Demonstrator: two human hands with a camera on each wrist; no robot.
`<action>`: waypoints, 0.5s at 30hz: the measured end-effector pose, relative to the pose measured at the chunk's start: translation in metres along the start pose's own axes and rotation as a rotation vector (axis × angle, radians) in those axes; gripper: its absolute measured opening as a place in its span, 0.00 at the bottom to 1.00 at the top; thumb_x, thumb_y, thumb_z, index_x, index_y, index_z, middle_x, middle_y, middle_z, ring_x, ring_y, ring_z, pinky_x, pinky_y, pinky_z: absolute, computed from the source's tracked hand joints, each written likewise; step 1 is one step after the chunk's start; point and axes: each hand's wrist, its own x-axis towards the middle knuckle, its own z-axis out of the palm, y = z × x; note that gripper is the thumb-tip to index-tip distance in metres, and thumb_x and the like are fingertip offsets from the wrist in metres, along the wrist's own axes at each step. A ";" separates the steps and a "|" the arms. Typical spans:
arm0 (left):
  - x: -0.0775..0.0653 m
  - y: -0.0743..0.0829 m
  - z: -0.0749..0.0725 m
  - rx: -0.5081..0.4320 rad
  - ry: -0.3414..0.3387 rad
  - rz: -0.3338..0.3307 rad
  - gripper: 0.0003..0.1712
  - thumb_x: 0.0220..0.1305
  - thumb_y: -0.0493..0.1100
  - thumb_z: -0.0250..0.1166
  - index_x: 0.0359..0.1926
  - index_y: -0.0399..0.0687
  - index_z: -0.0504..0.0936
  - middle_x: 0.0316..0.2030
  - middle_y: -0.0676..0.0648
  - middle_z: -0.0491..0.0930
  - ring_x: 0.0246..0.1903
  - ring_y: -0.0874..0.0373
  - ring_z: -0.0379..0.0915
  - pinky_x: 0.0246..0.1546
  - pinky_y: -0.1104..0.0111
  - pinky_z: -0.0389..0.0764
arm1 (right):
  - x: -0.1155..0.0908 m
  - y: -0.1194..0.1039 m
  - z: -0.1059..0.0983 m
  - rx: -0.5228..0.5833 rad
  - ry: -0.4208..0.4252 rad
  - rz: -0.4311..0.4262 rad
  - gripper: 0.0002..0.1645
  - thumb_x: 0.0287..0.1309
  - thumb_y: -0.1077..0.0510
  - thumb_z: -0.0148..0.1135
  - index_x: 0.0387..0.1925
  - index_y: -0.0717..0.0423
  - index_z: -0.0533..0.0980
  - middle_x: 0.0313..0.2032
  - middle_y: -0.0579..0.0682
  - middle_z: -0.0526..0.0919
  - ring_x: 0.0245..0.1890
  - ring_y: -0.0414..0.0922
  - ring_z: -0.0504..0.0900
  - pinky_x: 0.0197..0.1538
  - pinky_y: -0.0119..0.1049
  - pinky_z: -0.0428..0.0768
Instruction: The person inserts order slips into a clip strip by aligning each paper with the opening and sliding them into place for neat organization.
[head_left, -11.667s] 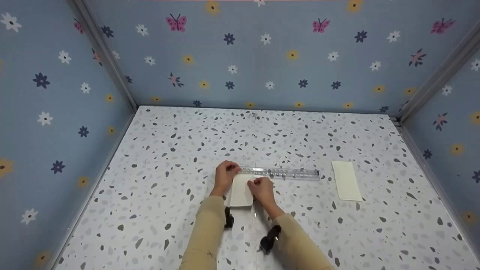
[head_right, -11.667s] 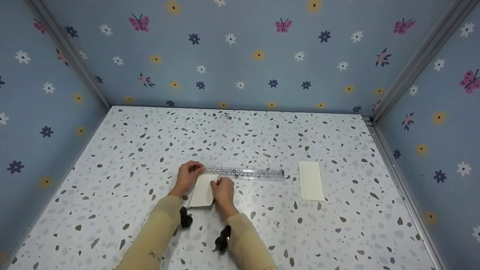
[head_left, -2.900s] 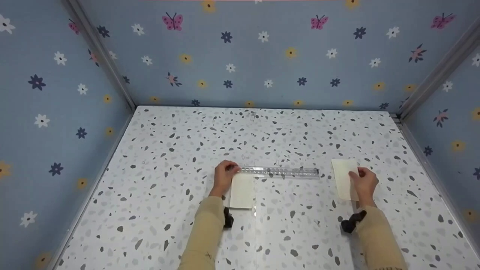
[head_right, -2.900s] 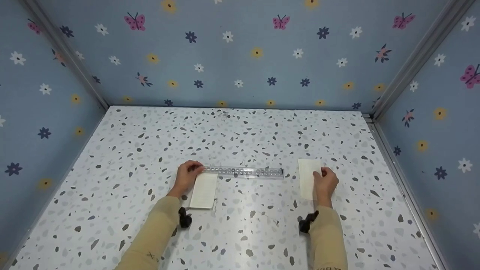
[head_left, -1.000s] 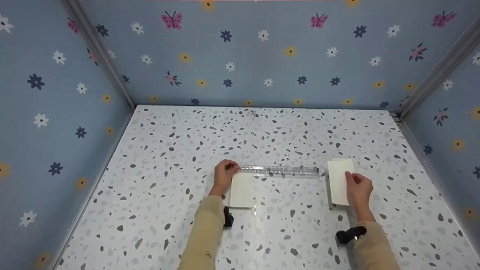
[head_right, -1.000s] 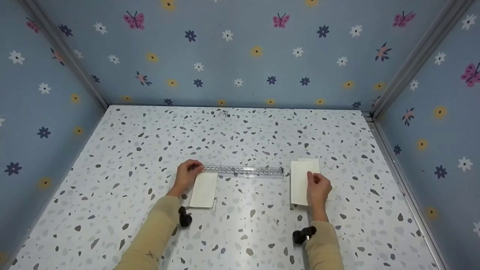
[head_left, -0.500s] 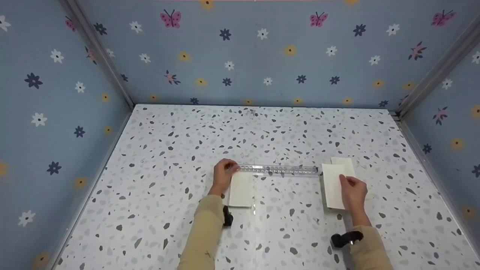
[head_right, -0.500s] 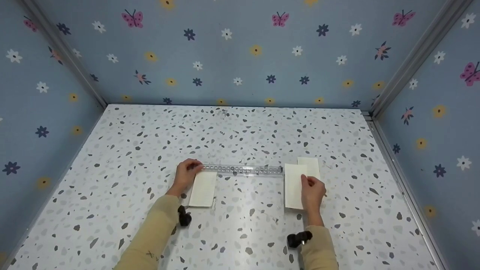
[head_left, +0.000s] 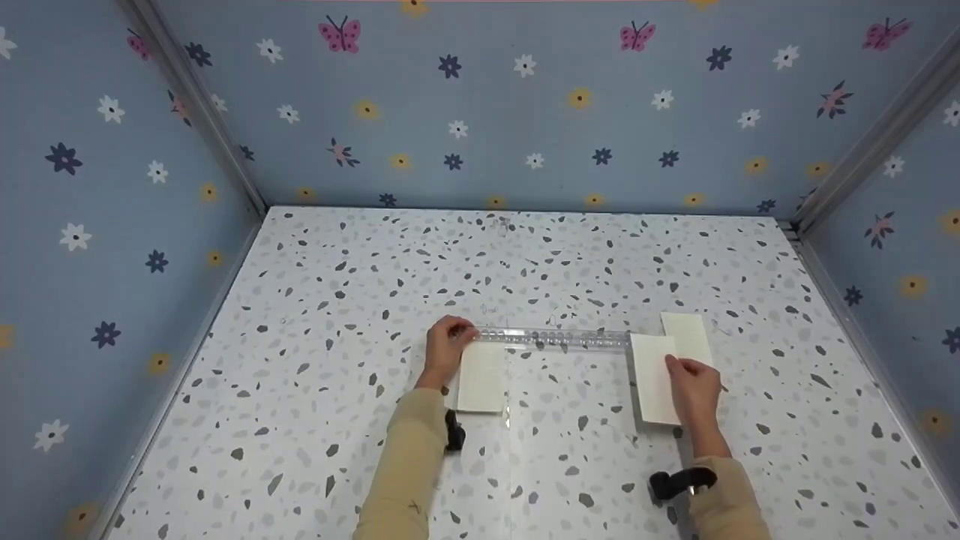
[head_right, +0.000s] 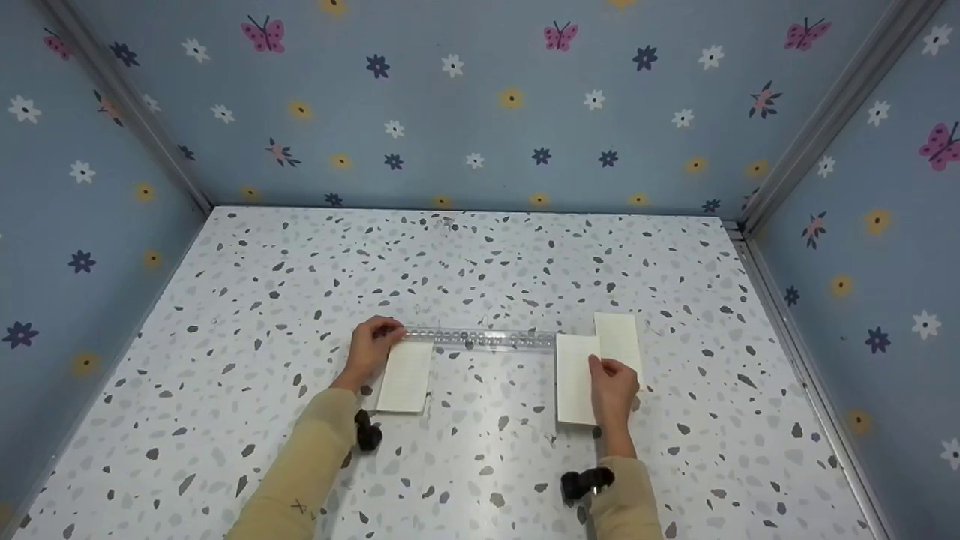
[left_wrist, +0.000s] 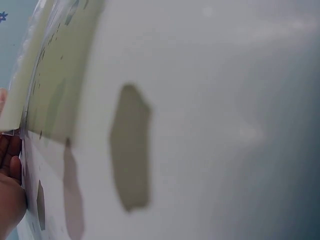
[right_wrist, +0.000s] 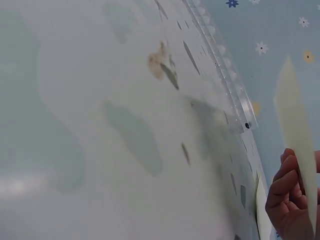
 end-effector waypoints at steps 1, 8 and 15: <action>0.000 0.000 0.000 0.001 -0.002 0.001 0.06 0.50 0.32 0.65 0.31 0.33 0.78 0.29 0.43 0.76 0.31 0.53 0.69 0.37 0.66 0.69 | -0.001 0.000 0.001 -0.003 -0.005 0.009 0.36 0.57 0.37 0.46 0.53 0.61 0.69 0.49 0.57 0.71 0.45 0.48 0.69 0.46 0.40 0.68; 0.000 0.000 -0.001 -0.002 -0.007 -0.004 0.06 0.50 0.33 0.65 0.31 0.33 0.78 0.29 0.43 0.76 0.32 0.53 0.70 0.37 0.66 0.69 | -0.008 -0.001 0.006 -0.041 0.001 0.058 0.35 0.55 0.36 0.48 0.52 0.60 0.70 0.49 0.57 0.72 0.47 0.51 0.67 0.48 0.44 0.63; 0.000 -0.001 0.000 -0.005 -0.006 -0.005 0.06 0.50 0.33 0.65 0.31 0.34 0.78 0.29 0.44 0.76 0.32 0.53 0.70 0.38 0.66 0.70 | -0.013 -0.001 0.013 0.015 -0.016 -0.042 0.31 0.56 0.44 0.52 0.48 0.67 0.72 0.45 0.62 0.75 0.42 0.50 0.72 0.42 0.40 0.70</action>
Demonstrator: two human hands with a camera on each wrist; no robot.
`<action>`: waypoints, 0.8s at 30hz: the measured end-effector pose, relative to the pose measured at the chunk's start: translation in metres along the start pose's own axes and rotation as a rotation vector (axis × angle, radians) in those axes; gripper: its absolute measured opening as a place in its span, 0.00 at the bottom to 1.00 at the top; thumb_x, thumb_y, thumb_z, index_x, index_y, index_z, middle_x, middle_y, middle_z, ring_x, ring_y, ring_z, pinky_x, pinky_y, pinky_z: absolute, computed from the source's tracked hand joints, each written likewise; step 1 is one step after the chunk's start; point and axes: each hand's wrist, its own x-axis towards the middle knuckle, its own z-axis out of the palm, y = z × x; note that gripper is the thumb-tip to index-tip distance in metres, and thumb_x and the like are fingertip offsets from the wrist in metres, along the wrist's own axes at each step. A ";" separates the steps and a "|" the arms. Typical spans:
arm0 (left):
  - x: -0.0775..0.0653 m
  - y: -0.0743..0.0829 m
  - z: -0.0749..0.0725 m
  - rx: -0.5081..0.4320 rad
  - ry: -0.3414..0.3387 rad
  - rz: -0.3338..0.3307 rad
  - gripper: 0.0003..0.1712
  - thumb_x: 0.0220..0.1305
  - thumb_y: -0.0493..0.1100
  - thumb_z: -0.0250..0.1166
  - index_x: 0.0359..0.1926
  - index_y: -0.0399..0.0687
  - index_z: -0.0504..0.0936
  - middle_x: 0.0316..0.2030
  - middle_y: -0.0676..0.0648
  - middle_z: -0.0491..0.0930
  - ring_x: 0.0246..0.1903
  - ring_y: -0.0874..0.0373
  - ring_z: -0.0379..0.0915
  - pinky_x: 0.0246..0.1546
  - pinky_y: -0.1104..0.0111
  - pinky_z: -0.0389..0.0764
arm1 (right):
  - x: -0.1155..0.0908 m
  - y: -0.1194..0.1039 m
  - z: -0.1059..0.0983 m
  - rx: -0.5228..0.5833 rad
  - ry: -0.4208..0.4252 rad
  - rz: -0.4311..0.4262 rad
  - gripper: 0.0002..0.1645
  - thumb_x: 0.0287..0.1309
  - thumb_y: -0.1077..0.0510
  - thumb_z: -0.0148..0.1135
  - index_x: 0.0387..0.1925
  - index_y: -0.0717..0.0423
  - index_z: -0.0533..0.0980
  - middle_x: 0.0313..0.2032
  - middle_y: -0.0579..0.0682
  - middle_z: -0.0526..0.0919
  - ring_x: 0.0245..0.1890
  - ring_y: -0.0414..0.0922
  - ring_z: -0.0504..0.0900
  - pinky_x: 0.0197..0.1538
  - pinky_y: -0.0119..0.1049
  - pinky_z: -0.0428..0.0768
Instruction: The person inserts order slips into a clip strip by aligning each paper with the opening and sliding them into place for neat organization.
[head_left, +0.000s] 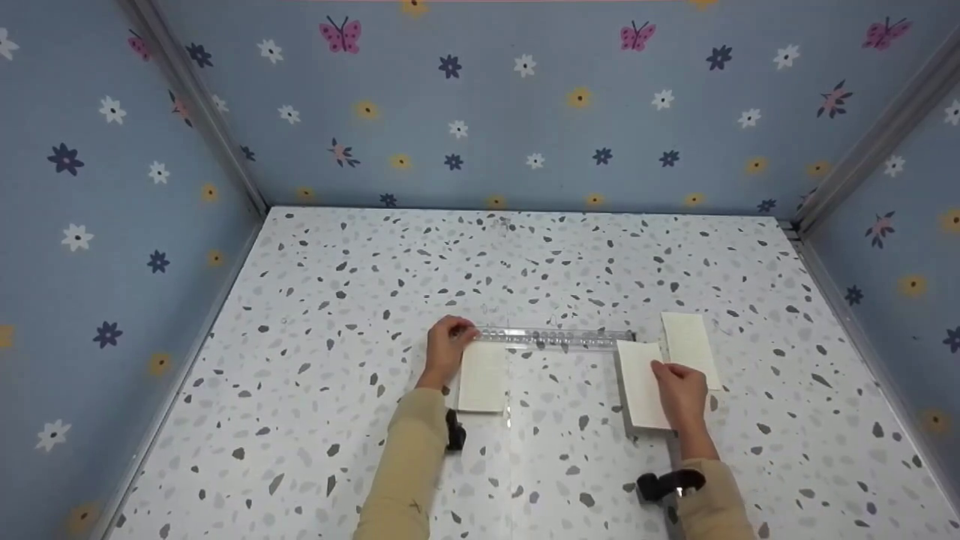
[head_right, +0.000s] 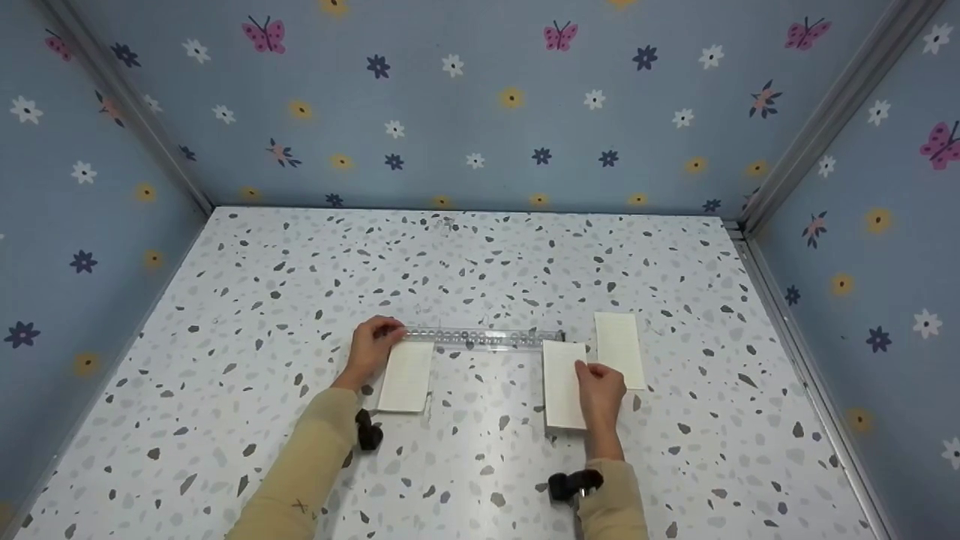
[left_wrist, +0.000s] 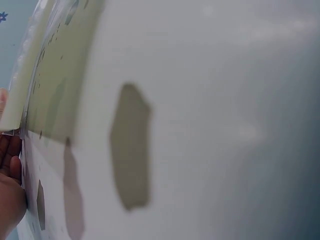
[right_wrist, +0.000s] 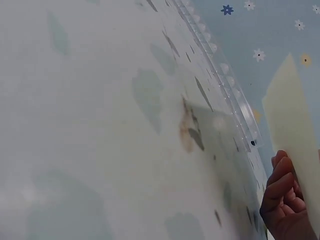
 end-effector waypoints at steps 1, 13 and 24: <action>0.000 0.000 0.000 0.000 -0.001 -0.003 0.06 0.50 0.33 0.65 0.31 0.34 0.78 0.29 0.44 0.76 0.32 0.54 0.70 0.38 0.66 0.70 | -0.001 0.000 0.001 0.001 -0.002 -0.006 0.30 0.56 0.44 0.52 0.47 0.67 0.72 0.45 0.62 0.75 0.41 0.50 0.72 0.42 0.40 0.70; 0.002 0.001 0.000 0.005 -0.016 -0.070 0.06 0.51 0.34 0.65 0.31 0.37 0.78 0.30 0.46 0.76 0.32 0.56 0.70 0.37 0.67 0.70 | -0.002 -0.004 0.007 -0.002 -0.071 0.040 0.32 0.54 0.45 0.55 0.48 0.69 0.70 0.45 0.63 0.73 0.42 0.52 0.71 0.43 0.41 0.69; 0.001 0.000 0.000 0.017 -0.013 -0.059 0.06 0.51 0.34 0.64 0.31 0.37 0.78 0.29 0.47 0.76 0.32 0.56 0.69 0.37 0.67 0.70 | 0.005 -0.013 0.010 -0.059 -0.115 0.109 0.33 0.52 0.48 0.57 0.51 0.70 0.65 0.48 0.64 0.69 0.46 0.55 0.69 0.49 0.44 0.67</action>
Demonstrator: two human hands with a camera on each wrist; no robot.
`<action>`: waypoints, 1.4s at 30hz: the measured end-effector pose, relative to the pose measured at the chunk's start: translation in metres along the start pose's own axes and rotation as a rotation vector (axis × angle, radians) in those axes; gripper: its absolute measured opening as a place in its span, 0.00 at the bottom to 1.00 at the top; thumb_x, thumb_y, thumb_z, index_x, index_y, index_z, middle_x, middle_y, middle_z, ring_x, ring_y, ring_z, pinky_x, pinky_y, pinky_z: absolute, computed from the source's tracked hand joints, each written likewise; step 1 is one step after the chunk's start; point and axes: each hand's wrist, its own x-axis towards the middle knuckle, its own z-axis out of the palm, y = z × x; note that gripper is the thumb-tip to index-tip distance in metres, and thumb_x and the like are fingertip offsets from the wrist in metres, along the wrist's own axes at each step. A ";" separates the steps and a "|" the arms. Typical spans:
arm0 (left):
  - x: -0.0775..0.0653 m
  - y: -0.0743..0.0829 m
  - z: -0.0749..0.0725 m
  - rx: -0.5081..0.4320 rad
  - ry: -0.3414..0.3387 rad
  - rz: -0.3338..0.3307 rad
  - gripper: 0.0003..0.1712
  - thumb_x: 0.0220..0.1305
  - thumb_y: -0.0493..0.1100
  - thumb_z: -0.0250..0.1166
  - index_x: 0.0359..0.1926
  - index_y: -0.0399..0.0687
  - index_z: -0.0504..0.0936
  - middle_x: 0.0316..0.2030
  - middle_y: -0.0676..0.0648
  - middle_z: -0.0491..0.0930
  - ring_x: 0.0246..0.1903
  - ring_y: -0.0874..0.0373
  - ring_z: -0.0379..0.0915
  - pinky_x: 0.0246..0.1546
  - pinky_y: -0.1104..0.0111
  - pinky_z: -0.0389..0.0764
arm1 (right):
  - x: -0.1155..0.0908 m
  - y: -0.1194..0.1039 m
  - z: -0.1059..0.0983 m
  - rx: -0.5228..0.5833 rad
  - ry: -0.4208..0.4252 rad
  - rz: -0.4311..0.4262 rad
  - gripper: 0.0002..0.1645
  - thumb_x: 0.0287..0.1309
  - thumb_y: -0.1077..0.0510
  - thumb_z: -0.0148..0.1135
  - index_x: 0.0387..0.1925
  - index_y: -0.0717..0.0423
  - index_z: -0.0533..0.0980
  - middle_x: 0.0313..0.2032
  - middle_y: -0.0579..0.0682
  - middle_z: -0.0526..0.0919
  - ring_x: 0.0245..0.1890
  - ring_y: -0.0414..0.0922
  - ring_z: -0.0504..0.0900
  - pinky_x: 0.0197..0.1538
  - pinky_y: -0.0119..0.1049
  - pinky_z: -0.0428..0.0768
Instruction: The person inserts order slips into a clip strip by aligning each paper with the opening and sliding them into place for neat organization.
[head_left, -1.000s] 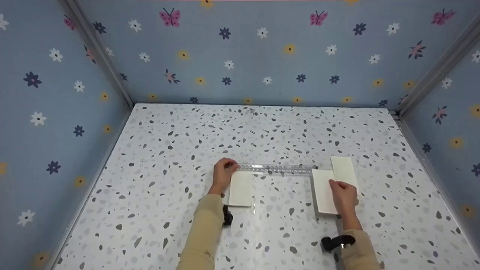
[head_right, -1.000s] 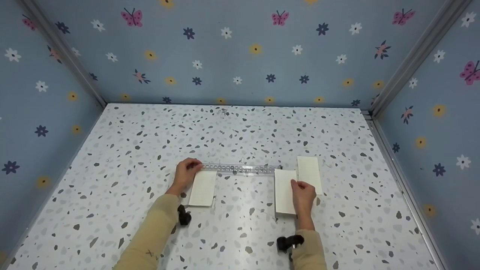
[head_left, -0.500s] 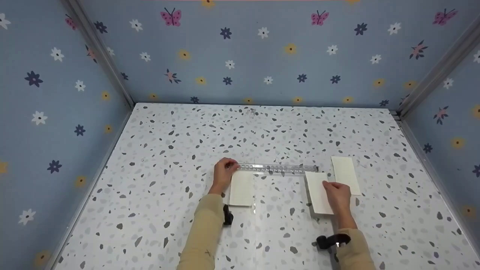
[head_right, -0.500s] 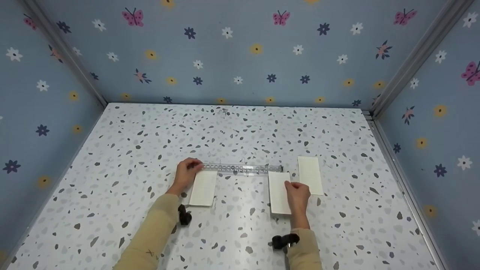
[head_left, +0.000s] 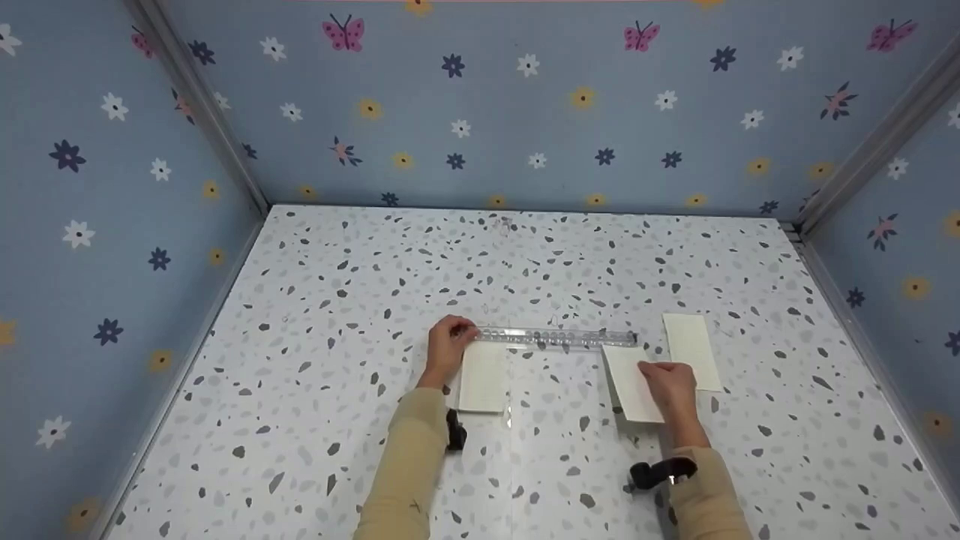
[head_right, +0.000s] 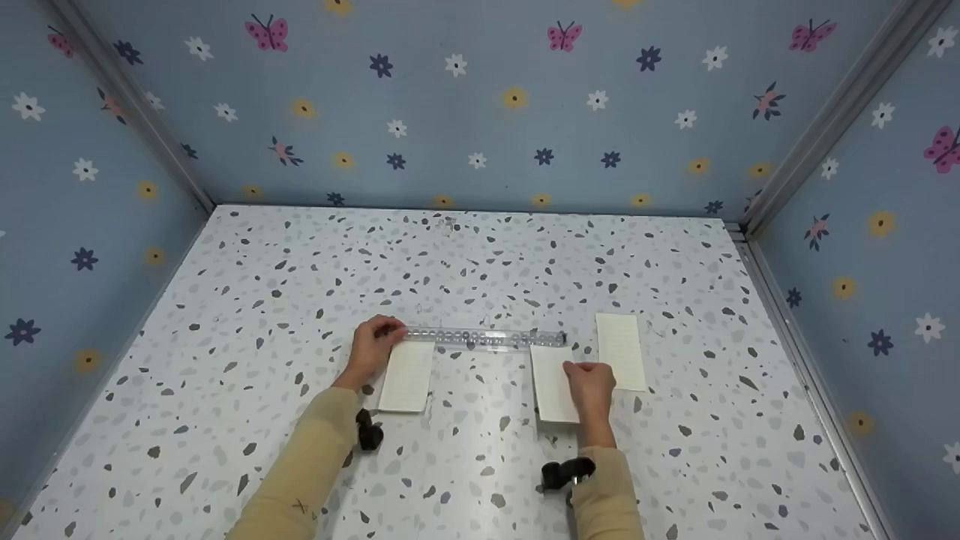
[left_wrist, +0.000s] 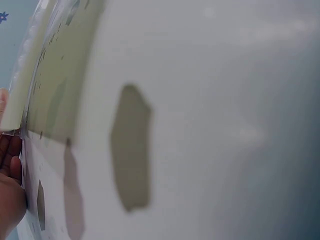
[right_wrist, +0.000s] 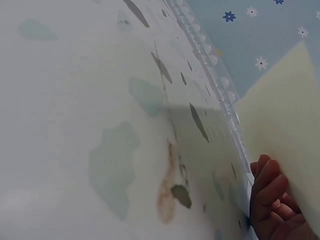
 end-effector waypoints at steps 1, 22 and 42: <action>0.000 0.000 0.000 -0.001 -0.001 -0.005 0.06 0.51 0.34 0.64 0.31 0.37 0.78 0.29 0.47 0.76 0.32 0.57 0.69 0.37 0.67 0.70 | 0.001 -0.001 0.000 -0.003 -0.006 0.006 0.33 0.52 0.48 0.57 0.52 0.71 0.65 0.49 0.64 0.69 0.47 0.55 0.69 0.49 0.44 0.67; -0.003 0.002 -0.002 -0.020 0.005 0.062 0.07 0.50 0.33 0.65 0.31 0.32 0.78 0.30 0.41 0.76 0.32 0.51 0.69 0.36 0.66 0.69 | 0.005 -0.009 0.005 0.002 -0.016 -0.009 0.33 0.51 0.51 0.58 0.51 0.72 0.64 0.48 0.65 0.68 0.47 0.56 0.68 0.49 0.45 0.68; -0.002 0.002 -0.001 -0.006 0.002 0.014 0.06 0.51 0.34 0.65 0.31 0.36 0.78 0.30 0.46 0.76 0.32 0.55 0.70 0.37 0.67 0.70 | 0.008 -0.015 0.012 0.012 -0.013 0.012 0.33 0.52 0.50 0.57 0.52 0.70 0.64 0.49 0.63 0.69 0.48 0.55 0.69 0.50 0.44 0.67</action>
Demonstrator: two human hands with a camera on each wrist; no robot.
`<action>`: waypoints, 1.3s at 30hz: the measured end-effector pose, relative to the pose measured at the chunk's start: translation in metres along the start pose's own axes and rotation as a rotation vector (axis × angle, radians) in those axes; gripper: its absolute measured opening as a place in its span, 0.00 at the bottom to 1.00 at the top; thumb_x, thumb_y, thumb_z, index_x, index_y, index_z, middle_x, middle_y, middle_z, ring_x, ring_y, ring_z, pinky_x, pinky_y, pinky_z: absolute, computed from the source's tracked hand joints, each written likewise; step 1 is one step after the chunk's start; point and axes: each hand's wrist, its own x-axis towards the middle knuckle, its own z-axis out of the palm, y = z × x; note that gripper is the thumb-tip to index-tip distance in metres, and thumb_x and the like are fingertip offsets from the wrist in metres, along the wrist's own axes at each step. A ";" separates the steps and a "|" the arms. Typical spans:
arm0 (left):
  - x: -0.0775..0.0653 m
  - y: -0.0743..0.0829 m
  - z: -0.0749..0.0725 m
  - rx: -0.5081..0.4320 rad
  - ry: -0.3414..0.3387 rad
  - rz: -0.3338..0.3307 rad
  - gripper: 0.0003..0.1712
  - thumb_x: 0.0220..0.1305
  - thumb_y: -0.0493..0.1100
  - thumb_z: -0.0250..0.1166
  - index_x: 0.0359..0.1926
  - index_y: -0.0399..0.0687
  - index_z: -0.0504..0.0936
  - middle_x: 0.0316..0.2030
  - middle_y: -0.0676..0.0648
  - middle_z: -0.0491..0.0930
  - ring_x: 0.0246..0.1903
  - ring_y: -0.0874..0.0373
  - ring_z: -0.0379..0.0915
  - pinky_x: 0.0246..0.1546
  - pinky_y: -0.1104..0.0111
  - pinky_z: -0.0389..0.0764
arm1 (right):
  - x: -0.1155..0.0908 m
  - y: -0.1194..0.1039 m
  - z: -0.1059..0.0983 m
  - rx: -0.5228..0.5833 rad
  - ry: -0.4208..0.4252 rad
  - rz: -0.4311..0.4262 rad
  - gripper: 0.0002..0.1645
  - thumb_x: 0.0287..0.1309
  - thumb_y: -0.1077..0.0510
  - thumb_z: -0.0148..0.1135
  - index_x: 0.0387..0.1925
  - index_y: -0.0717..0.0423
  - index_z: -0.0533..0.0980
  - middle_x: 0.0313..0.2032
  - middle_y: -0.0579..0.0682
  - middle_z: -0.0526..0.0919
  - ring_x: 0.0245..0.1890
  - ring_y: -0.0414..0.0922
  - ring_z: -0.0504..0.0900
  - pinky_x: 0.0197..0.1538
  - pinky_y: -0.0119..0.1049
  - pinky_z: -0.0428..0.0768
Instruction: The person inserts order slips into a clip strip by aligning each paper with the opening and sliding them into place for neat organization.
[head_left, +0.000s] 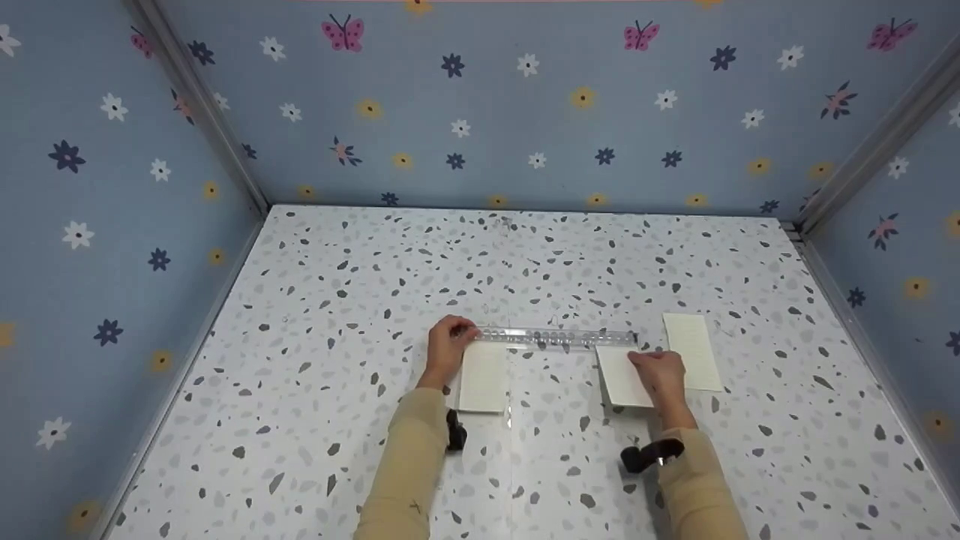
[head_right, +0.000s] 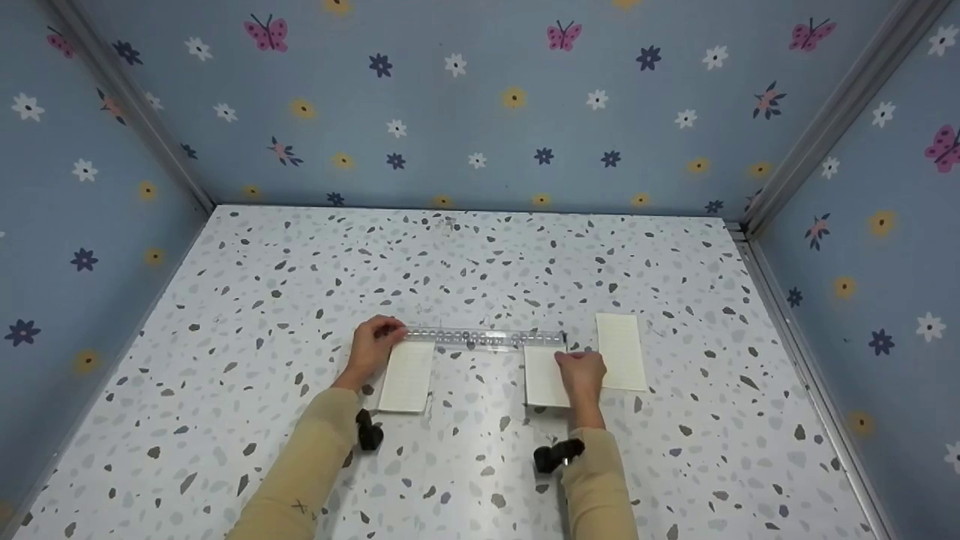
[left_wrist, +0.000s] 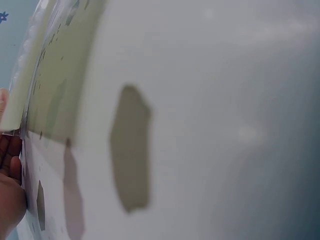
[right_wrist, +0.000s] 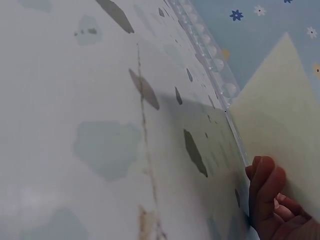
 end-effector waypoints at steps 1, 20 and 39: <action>0.000 0.000 0.000 0.008 -0.003 -0.001 0.06 0.51 0.35 0.64 0.32 0.37 0.78 0.30 0.46 0.76 0.32 0.55 0.70 0.37 0.67 0.70 | 0.000 0.000 0.000 0.002 0.001 -0.004 0.32 0.52 0.50 0.58 0.51 0.70 0.65 0.48 0.63 0.69 0.48 0.55 0.69 0.50 0.44 0.67; 0.000 0.002 0.000 0.021 -0.005 -0.023 0.07 0.51 0.35 0.64 0.33 0.35 0.78 0.31 0.45 0.76 0.34 0.55 0.70 0.39 0.66 0.70 | -0.004 -0.005 0.003 -0.072 0.006 -0.041 0.31 0.51 0.50 0.58 0.48 0.72 0.67 0.46 0.66 0.71 0.45 0.57 0.71 0.49 0.45 0.68; -0.001 0.003 0.000 0.011 -0.024 -0.038 0.07 0.53 0.35 0.63 0.34 0.36 0.78 0.32 0.46 0.75 0.34 0.55 0.69 0.39 0.66 0.69 | -0.001 -0.008 0.010 -0.110 0.004 -0.044 0.30 0.50 0.51 0.59 0.47 0.71 0.68 0.45 0.65 0.72 0.44 0.56 0.72 0.48 0.44 0.69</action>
